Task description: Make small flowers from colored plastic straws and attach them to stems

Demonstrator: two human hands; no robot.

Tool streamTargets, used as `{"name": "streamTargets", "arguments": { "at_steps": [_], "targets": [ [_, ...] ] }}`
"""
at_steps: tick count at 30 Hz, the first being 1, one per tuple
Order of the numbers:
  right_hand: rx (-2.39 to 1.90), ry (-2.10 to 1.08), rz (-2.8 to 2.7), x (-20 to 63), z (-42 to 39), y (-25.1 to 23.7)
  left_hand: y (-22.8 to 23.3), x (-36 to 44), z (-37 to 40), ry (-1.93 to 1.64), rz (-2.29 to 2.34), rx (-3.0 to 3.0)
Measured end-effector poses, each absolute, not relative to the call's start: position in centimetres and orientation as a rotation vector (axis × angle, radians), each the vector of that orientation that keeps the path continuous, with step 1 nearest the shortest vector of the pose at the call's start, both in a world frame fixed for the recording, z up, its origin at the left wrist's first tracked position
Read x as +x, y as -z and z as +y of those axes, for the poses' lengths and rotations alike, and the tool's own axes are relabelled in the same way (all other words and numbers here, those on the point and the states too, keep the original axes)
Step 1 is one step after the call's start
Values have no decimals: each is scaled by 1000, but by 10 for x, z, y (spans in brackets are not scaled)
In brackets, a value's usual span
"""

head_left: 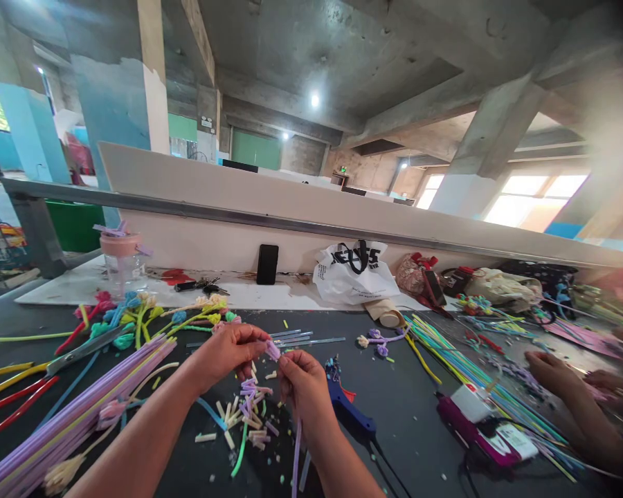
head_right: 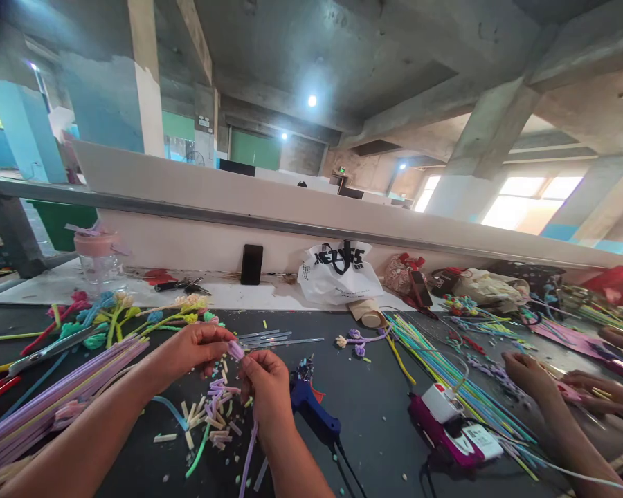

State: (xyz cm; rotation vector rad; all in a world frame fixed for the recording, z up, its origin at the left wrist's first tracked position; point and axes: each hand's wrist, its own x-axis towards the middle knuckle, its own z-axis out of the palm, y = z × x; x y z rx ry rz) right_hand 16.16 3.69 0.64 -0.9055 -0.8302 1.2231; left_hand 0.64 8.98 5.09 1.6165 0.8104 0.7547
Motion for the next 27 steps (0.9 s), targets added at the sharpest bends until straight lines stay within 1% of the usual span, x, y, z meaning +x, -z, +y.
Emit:
{"name": "streamTargets", "arguments": {
  "at_steps": [6, 13, 19, 27],
  "targets": [
    [-788, -1435, -755, 162, 35, -11, -57, 8, 87, -863, 729, 1801],
    [-772, -1468, -798, 161, 33, -12, -59, 8, 82, -807, 624, 1807],
    [-779, -1495, -816, 158, 31, -14, -66, 6, 78, -740, 688, 1918],
    [-781, -1487, -836, 156, 31, -15, -62, 7, 80, -724, 735, 1982]
  ]
}}
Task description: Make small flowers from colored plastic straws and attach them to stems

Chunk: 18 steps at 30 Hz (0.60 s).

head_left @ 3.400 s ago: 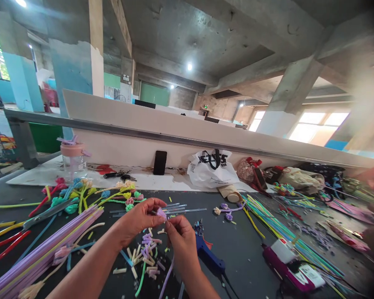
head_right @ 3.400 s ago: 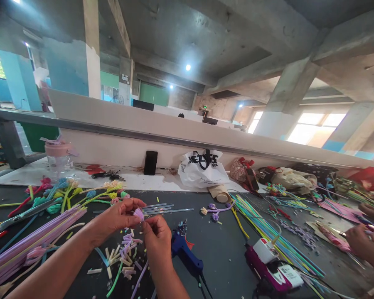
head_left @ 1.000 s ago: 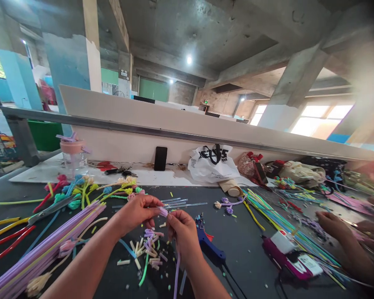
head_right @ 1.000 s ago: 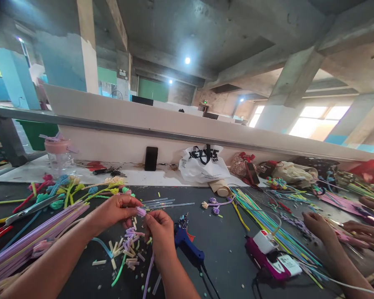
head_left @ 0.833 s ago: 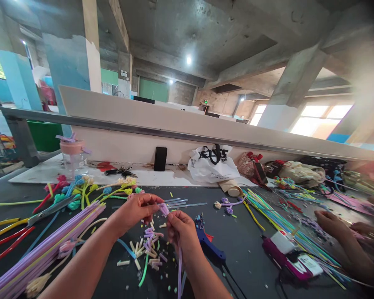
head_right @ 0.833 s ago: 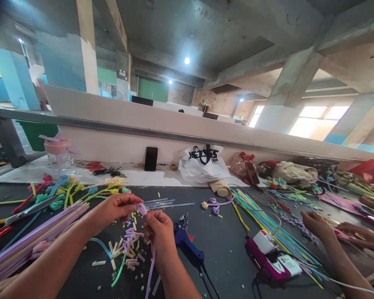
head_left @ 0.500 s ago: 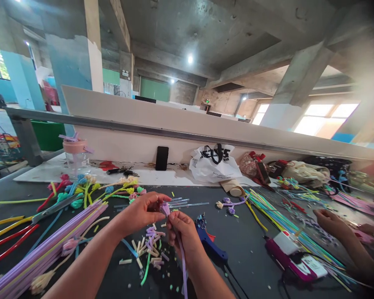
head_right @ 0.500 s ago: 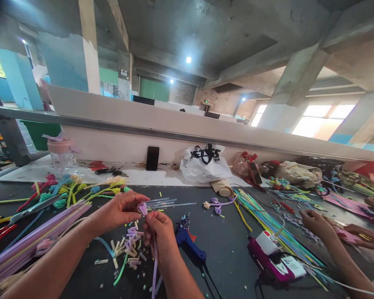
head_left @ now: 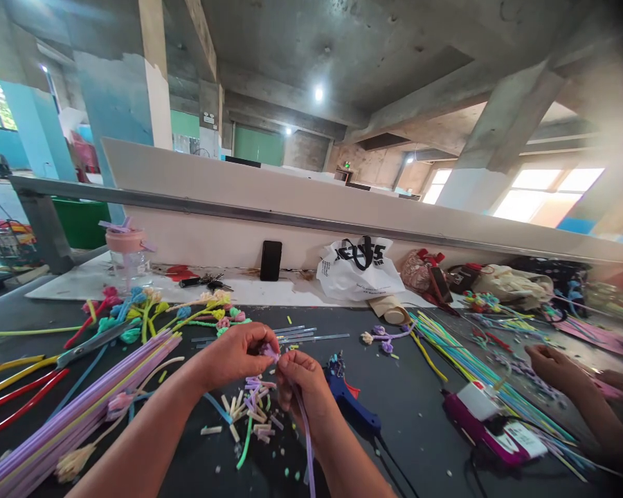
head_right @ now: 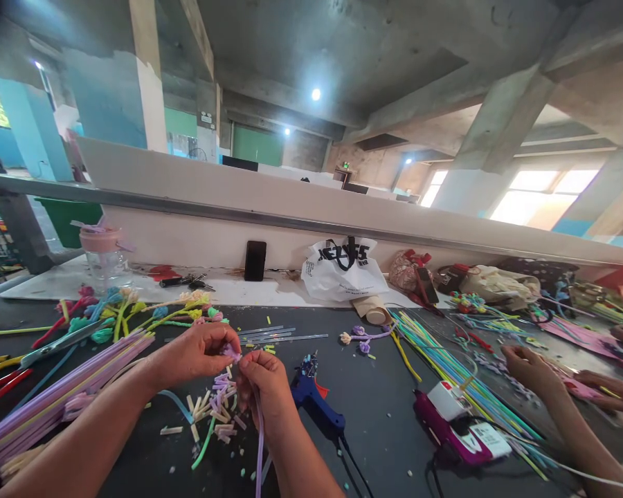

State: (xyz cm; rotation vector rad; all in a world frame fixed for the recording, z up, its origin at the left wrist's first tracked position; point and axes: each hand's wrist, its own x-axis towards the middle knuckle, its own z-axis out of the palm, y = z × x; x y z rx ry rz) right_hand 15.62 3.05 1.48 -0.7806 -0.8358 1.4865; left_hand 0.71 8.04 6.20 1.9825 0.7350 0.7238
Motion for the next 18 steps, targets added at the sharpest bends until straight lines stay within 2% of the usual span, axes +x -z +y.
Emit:
{"name": "streamTargets", "arguments": {
  "at_steps": [18],
  "targets": [
    [-827, -1492, -807, 156, 32, -10, -53, 10, 83, -698, 821, 1969]
  ]
}}
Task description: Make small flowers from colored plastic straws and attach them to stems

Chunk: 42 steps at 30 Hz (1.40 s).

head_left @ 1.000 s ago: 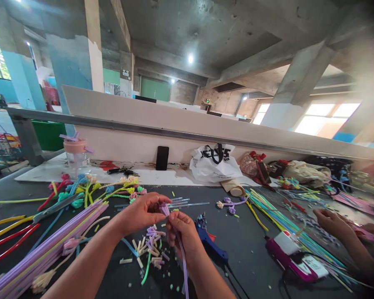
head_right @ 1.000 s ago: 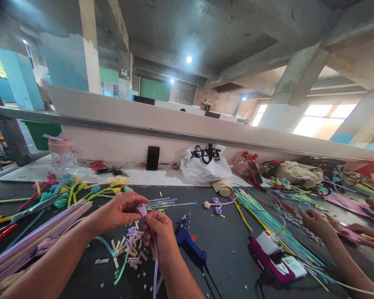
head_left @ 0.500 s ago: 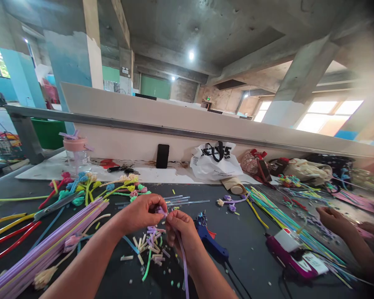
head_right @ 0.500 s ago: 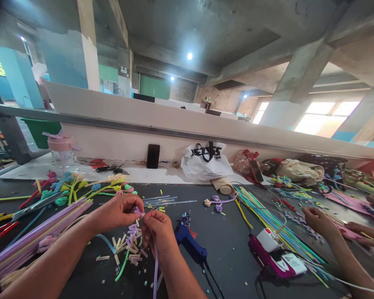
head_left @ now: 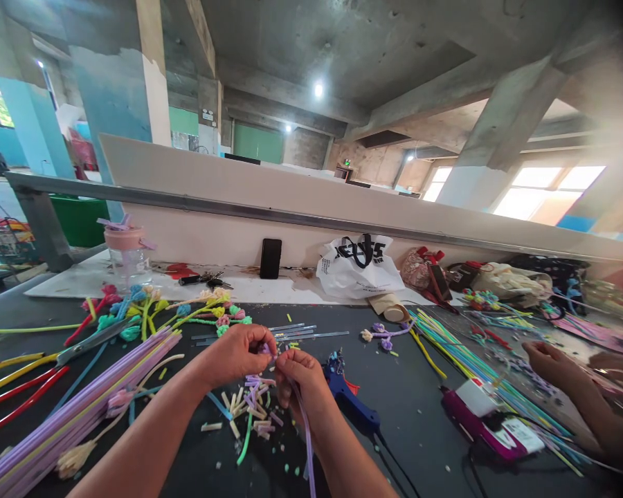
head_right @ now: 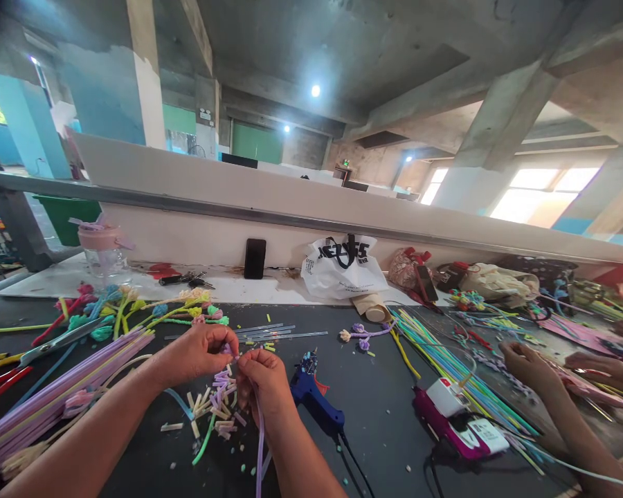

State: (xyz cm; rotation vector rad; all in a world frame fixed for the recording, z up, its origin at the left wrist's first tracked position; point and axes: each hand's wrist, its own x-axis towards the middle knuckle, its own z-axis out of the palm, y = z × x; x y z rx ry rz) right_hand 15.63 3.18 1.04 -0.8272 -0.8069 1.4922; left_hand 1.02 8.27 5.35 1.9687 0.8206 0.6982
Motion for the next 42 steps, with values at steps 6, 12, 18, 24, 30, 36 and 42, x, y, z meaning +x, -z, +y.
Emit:
{"name": "streamTargets", "arguments": {
  "at_steps": [6, 12, 18, 24, 30, 36, 42],
  "targets": [
    [-841, -1480, -794, 159, 32, -13, -56, 1, 86, -657, 655, 1789],
    [-711, -1681, -709, 163, 29, -18, -61, -10, 87, -777, 602, 1899],
    [-546, -2006, -547, 171, 30, -15, -73, -5, 79, -766, 483, 2073],
    [-471, -2101, -518, 172, 29, -14, -83, -1, 73, -766, 518, 2334],
    [-456, -2128, -500, 173, 30, -13, -82, -1, 72, -737, 564, 2344],
    [-433, -2170, -477, 174, 30, -11, -78, -1, 72, -699, 614, 2364],
    [-420, -2193, -478, 174, 30, -11, -77, 1, 72, -707, 664, 2395]
  ]
}}
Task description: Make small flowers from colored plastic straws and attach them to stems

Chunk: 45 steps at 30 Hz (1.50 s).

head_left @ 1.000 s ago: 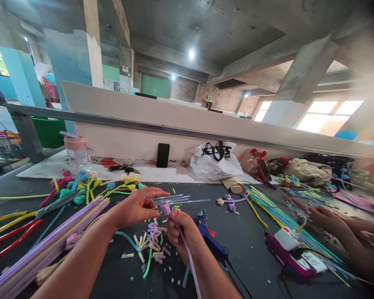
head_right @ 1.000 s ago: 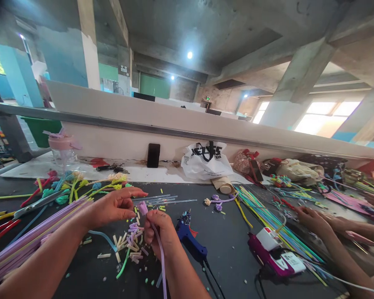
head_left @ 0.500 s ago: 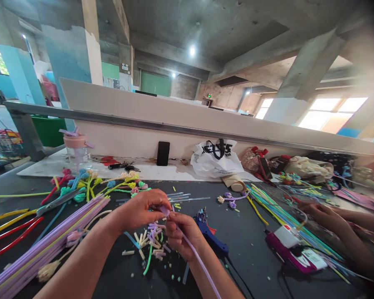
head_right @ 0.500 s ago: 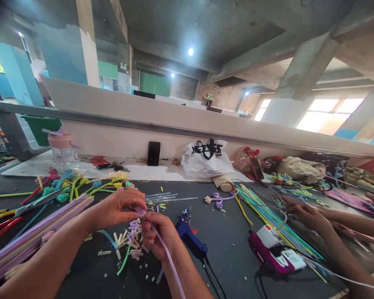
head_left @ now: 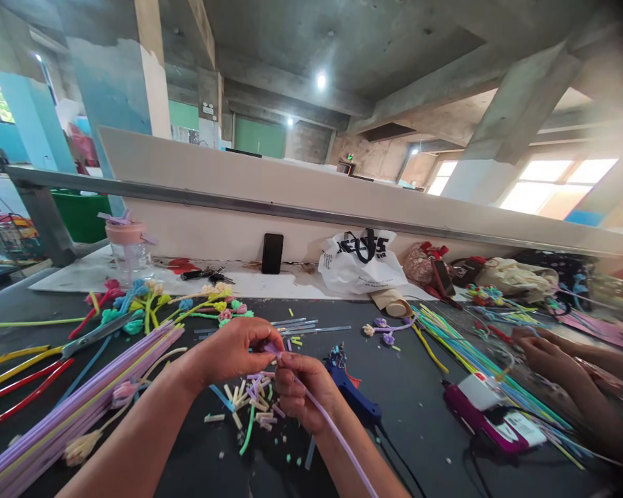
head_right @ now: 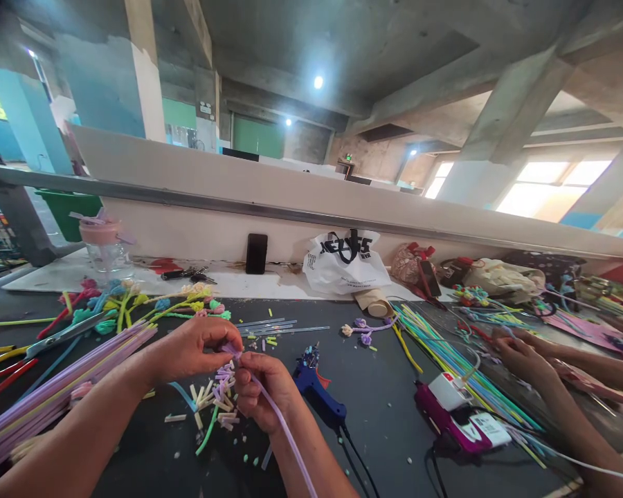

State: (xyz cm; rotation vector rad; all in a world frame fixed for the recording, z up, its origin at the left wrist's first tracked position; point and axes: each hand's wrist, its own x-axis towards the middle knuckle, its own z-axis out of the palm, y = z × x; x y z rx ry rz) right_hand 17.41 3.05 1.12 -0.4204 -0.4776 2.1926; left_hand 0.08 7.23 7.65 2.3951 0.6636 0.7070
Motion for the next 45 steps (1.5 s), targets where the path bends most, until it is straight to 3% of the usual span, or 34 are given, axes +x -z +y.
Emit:
{"name": "streamTargets", "arguments": {
  "at_steps": [12, 19, 30, 45],
  "targets": [
    [-543, -2125, -596, 174, 29, -15, -72, 2, 72, -716, 705, 2265],
    [-750, -1888, -900, 167, 25, -22, -65, -3, 80, -659, 759, 2039],
    [-766, -1583, -945, 165, 27, -22, -60, -2, 84, -634, 644, 1777],
    [-634, -1804, -701, 167, 28, -18, -58, 6, 77, -650, 661, 1753]
  ]
}}
